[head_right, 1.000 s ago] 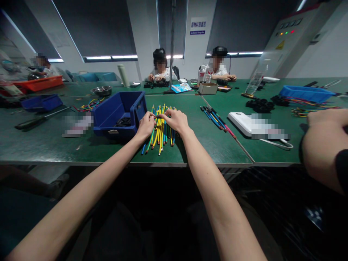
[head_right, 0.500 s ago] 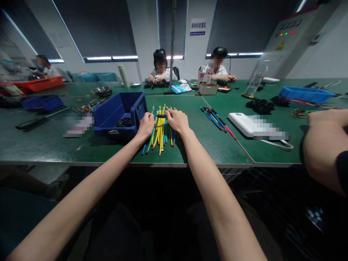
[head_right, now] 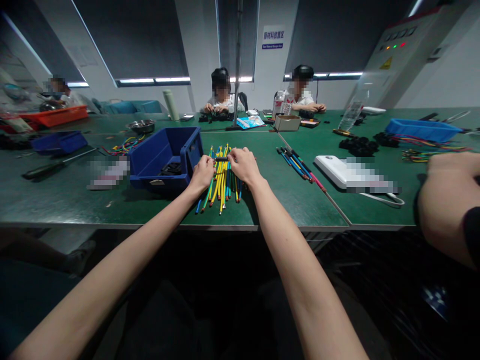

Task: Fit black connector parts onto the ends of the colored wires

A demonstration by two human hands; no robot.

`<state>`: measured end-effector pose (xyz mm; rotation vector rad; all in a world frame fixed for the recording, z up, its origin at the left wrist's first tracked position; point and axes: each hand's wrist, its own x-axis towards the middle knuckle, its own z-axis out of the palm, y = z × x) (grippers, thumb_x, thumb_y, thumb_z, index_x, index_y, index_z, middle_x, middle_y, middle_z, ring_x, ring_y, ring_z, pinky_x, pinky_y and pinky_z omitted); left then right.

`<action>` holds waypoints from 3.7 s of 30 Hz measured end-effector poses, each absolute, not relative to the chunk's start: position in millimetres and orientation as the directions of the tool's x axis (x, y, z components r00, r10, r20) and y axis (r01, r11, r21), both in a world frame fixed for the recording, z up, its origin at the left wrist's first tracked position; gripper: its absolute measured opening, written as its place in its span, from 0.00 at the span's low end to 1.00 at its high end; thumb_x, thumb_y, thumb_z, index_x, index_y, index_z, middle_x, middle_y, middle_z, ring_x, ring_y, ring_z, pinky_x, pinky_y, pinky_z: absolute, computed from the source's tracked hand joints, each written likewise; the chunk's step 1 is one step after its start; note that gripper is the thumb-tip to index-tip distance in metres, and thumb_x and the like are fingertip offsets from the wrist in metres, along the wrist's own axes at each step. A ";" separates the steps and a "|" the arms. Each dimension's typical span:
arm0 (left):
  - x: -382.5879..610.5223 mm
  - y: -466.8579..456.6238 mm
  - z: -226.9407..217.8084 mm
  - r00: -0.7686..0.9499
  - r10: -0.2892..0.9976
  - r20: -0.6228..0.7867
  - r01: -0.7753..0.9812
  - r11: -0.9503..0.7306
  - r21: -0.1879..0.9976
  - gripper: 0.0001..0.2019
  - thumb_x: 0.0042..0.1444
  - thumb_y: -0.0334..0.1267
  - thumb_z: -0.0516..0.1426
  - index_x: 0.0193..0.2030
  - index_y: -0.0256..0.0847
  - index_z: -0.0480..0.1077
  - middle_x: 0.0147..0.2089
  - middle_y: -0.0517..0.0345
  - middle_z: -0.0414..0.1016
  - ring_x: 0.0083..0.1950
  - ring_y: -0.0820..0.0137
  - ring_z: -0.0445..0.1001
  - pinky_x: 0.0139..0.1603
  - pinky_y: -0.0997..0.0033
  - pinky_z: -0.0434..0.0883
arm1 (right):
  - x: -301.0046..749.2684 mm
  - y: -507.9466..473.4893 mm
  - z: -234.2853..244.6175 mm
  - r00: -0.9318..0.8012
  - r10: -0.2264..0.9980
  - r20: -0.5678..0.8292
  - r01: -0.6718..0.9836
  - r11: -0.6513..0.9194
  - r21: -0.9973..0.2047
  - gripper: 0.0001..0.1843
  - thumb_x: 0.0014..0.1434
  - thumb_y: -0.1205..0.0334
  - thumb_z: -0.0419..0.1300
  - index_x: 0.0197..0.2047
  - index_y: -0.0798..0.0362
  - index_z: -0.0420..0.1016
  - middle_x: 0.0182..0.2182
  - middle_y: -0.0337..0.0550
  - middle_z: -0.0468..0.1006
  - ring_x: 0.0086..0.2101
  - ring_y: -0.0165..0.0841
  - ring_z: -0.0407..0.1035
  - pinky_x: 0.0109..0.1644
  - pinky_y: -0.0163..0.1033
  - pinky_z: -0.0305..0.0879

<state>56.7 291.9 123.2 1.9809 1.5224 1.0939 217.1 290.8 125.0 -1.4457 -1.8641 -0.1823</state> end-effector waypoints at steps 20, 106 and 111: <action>53.5 292.6 118.1 0.123 0.923 0.365 0.582 -0.365 0.727 0.11 0.60 0.30 0.45 0.45 0.44 0.65 0.35 0.55 0.75 0.38 0.67 0.73 0.42 0.67 0.68 | 216.1 286.1 126.8 -0.093 0.748 0.657 0.819 0.433 -0.377 0.15 0.59 0.47 0.58 0.30 0.50 0.67 0.29 0.43 0.74 0.34 0.38 0.63 0.39 0.41 0.56; 52.4 285.1 127.2 0.149 0.902 0.405 0.561 -0.414 0.717 0.10 0.64 0.35 0.44 0.35 0.42 0.64 0.29 0.58 0.72 0.33 0.70 0.71 0.38 0.72 0.64 | 217.3 288.3 126.7 -0.129 0.763 0.633 0.852 0.412 -0.322 0.22 0.59 0.40 0.56 0.36 0.48 0.81 0.34 0.45 0.77 0.38 0.39 0.62 0.42 0.42 0.53; 52.6 284.8 127.2 0.167 0.893 0.418 0.544 -0.437 0.716 0.09 0.63 0.34 0.46 0.34 0.42 0.64 0.30 0.58 0.73 0.34 0.70 0.72 0.37 0.73 0.64 | 218.7 288.8 126.1 -0.128 0.786 0.605 0.862 0.390 -0.324 0.23 0.59 0.39 0.54 0.36 0.47 0.81 0.35 0.45 0.77 0.39 0.39 0.61 0.42 0.42 0.52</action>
